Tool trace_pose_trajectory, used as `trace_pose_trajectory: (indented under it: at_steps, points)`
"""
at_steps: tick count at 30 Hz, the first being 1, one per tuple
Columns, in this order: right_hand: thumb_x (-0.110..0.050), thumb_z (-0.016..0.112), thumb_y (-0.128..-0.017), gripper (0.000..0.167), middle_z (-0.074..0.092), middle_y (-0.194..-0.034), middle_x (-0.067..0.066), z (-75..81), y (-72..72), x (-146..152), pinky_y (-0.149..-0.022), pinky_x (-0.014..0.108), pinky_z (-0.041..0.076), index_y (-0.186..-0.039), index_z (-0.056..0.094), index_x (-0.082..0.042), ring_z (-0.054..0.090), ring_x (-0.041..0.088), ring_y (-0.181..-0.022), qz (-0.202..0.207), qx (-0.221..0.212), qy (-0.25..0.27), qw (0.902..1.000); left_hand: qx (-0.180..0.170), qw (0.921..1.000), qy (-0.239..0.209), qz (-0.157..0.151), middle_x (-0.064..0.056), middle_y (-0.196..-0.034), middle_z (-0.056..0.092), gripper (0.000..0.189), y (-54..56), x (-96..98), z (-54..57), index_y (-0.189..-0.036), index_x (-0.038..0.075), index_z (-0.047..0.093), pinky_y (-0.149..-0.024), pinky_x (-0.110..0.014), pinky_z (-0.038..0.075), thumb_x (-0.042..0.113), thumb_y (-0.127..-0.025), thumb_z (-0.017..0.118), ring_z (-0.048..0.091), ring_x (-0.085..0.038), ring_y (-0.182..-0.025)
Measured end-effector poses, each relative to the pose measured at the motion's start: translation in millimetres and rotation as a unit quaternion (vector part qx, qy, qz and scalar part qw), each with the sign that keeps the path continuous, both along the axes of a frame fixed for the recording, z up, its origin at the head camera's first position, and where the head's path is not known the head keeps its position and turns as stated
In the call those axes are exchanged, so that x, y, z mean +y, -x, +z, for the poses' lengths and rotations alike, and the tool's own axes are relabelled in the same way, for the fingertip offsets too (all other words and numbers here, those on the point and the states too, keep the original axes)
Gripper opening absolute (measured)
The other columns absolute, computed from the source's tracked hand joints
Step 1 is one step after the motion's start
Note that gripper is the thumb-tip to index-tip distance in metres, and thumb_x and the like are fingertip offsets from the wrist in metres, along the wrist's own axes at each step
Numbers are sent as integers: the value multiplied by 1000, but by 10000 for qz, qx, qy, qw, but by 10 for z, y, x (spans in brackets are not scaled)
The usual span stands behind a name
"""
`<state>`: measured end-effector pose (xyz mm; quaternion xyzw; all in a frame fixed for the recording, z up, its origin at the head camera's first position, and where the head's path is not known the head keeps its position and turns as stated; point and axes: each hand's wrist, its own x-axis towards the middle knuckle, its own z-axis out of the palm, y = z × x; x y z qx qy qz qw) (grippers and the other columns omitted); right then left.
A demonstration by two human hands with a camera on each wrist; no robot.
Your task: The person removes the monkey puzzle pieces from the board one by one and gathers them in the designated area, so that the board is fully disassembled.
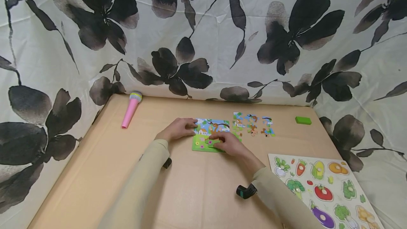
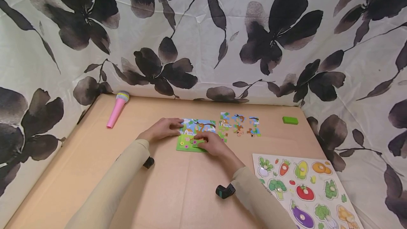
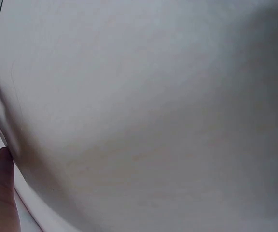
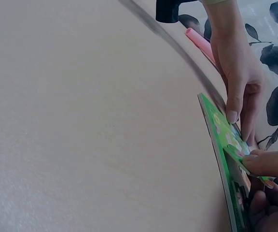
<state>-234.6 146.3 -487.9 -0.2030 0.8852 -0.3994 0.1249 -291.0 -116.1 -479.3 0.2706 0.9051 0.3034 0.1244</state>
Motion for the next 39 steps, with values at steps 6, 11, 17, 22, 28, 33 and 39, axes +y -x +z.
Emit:
trace_pose_trajectory:
  at_steps: [6, 11, 17, 22, 28, 33, 39]
  points:
    - [-12, 68, -91, 27, 66, -112, 1, -3, 6, 13, -70, 31, 39, -118, 72, -17, 48, 18, -83, -1, -122, 12, 9999, -42, 10000, -6, 27, -3, -146, 50, 40, 3, -1, -8, -127, 6, 66, -117, -41, 27, 22, -90, 71, 38, -24, -140]
    - [-12, 68, -91, 28, 66, -115, 2, -4, 4, 14, -74, 32, 41, -118, 71, -18, 49, 19, -87, 4, -193, 30, 9998, -60, 10000, 26, 45, -3, -146, 50, 41, -6, 0, -4, -127, 5, 66, -117, -41, 26, 22, -90, 71, 37, -24, -141]
    - [-13, 67, -92, 28, 66, -119, 2, 2, 2, 18, -78, 32, 42, -119, 71, -18, 52, 18, -93, 10, -244, 72, 9997, -69, 10000, 5, 38, -3, -146, 50, 40, 3, -2, -10, -127, 6, 66, -117, -41, 27, 22, -90, 71, 37, -24, -140]
    - [-17, 67, -93, 30, 61, -128, 4, 18, 2, 46, -72, 31, 42, -122, 70, -18, 51, 20, -96, -269, -689, 447, 9963, -15, 10000, 25, 13, -2, -146, 50, 41, 27, -6, -33, -127, 7, 66, -117, -41, 26, 23, -90, 71, 37, -23, -141]
    - [-24, 71, -90, 34, 64, -124, 2, -2, 8, 93, -71, 30, 46, -123, 69, -16, 56, 20, -97, -579, -980, 1002, 9884, -35, 10000, 45, 11, -2, -146, 50, 41, 35, -7, -38, -127, 7, 66, -117, -40, 26, 24, -90, 71, 37, -22, -141]
    - [-24, 71, -90, 33, 64, -118, 3, -28, 21, 168, -66, 31, 45, -122, 69, -17, 58, 21, -85, -923, -1012, 1227, 9830, -56, 10000, 6, 16, -2, -146, 50, 41, 33, -10, -30, -127, 7, 66, -117, -41, 26, 23, -90, 71, 37, -23, -141]
    - [-20, 69, -92, 27, 62, -124, 3, -29, 18, 345, -75, 31, 41, -118, 71, -17, 50, 20, -95, -1202, -751, 1047, 9843, -58, 10000, 1, 14, -4, -146, 50, 41, 26, -13, -32, -128, 6, 66, -118, -41, 25, 22, -90, 71, 36, -24, -141]
